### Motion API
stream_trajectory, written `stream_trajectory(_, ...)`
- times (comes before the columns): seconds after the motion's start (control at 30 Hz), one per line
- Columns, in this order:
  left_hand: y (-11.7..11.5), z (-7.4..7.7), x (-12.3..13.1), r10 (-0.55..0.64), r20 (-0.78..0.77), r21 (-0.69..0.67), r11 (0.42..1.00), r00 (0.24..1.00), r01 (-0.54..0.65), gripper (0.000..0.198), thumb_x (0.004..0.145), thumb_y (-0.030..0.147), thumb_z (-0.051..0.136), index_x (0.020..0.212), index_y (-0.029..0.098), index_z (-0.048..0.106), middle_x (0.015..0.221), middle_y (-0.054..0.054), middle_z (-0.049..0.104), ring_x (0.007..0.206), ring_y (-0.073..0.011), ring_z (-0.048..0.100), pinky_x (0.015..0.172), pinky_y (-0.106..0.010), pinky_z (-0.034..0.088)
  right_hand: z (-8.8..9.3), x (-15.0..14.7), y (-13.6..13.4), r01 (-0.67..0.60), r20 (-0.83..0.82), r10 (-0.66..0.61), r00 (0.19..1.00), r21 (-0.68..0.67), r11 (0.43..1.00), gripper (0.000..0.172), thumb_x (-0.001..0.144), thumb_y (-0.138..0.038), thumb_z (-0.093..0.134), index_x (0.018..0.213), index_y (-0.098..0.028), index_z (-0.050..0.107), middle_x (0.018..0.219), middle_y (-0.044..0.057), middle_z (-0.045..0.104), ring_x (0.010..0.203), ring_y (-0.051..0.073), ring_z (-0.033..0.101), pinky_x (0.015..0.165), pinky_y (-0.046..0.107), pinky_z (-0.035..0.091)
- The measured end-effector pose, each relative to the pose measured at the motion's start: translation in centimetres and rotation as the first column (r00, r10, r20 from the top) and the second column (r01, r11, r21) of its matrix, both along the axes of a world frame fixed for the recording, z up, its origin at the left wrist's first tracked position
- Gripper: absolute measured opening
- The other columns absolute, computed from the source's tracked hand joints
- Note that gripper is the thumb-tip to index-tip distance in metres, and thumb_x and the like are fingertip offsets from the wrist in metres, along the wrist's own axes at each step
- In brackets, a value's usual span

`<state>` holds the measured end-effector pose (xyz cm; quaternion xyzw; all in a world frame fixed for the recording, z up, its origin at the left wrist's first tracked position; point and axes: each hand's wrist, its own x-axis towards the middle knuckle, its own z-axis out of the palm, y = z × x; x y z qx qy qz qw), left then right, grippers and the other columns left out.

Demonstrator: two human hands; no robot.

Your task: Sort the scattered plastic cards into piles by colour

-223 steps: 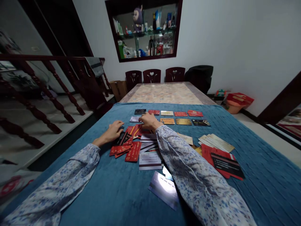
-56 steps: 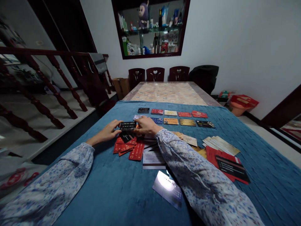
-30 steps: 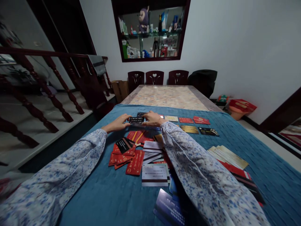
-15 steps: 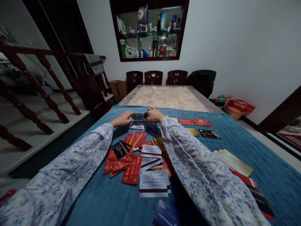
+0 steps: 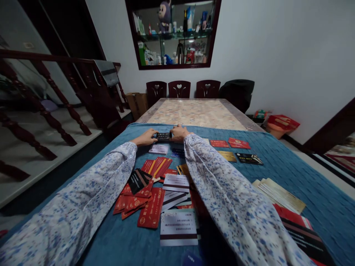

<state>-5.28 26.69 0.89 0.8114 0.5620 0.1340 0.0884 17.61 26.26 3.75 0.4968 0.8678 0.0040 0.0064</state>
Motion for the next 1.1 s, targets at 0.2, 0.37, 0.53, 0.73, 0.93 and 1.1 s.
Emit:
stream_trajectory(0.2, 0.8, -0.1, 0.4, -0.012, -0.017, -0.022, 1.0, 1.0, 0.012, 0.046, 0.077, 0.018, 0.069, 0.123, 0.012, 0.07, 0.13, -0.014, 0.068, 0.116, -0.0274, 0.066, 0.106, -0.034, 0.052, -0.6, -0.3, 1.1, 0.008, 0.033, -0.008, 0.999, -0.02, 1.0, 0.049, 0.089, -0.044, 0.063, 0.133, -0.023, 0.071, 0.139, 0.017, 0.064, 0.133, 0.041, 0.048, 0.101, 0.053, 0.045)
stream_trajectory(0.37, 0.9, 0.0, 0.6, -0.05, -0.035, -0.019, 0.999, 0.998, 0.049, 0.037, 0.077, 0.017, 0.067, 0.114, 0.013, 0.073, 0.122, -0.013, 0.073, 0.114, -0.0292, 0.067, 0.104, -0.035, 0.052, -0.6, -0.5, 1.0, 0.019, 0.053, -0.017, 0.998, -0.043, 0.999, 0.046, 0.09, -0.042, 0.062, 0.129, -0.02, 0.073, 0.14, 0.018, 0.065, 0.135, 0.041, 0.048, 0.103, 0.053, 0.046)
stream_trajectory(0.53, 1.1, 0.2, 0.8, -0.067, -0.062, -0.046, 0.997, 0.996, 0.064, 0.033, 0.078, 0.017, 0.065, 0.109, 0.012, 0.074, 0.111, -0.012, 0.076, 0.105, -0.0277, 0.069, 0.096, -0.033, 0.054, -0.3, -0.4, 1.1, 0.019, 0.05, -0.016, 0.999, -0.056, 0.998, 0.04, 0.089, -0.044, 0.063, 0.119, -0.022, 0.077, 0.13, 0.013, 0.071, 0.13, 0.037, 0.055, 0.1, 0.046, 0.048)
stream_trajectory(0.73, 1.1, 0.5, 0.9, -0.061, -0.04, -0.076, 0.995, 0.997, 0.058, 0.03, 0.073, 0.014, 0.064, 0.1, 0.014, 0.074, 0.099, -0.009, 0.076, 0.095, -0.0251, 0.069, 0.086, -0.029, 0.054, 0.3, -0.6, 0.7, 0.048, 0.034, -0.046, 0.998, -0.069, 0.996, 0.039, 0.084, -0.043, 0.068, 0.114, -0.021, 0.079, 0.117, 0.012, 0.077, 0.111, 0.031, 0.066, 0.093, 0.038, 0.051)
stream_trajectory(0.93, 1.1, 0.6, 0.8, -0.05, 0.007, -0.122, 0.991, 0.999, 0.05, 0.03, 0.068, 0.013, 0.061, 0.096, 0.015, 0.072, 0.089, -0.005, 0.075, 0.086, -0.0227, 0.068, 0.077, -0.028, 0.053, 0.4, -0.8, 0.9, 0.06, 0.019, -0.059, 0.998, -0.099, 0.993, 0.041, 0.078, -0.032, 0.072, 0.117, -0.022, 0.079, 0.112, 0.012, 0.078, 0.103, 0.029, 0.07, 0.089, 0.036, 0.052)
stream_trajectory(1.1, 1.3, 0.5, 0.7, -0.057, 0.032, -0.158, 0.985, 0.998, 0.062, 0.025, 0.066, 0.012, 0.061, 0.09, 0.016, 0.07, 0.082, -0.004, 0.073, 0.082, -0.023, 0.067, 0.074, -0.028, 0.052, 0.3, -0.8, 1.6, 0.068, 0.031, -0.065, 0.997, -0.1, 0.993, 0.05, 0.076, -0.044, 0.076, 0.122, -0.025, 0.077, 0.116, 0.009, 0.077, 0.108, 0.029, 0.069, 0.088, 0.035, 0.053)
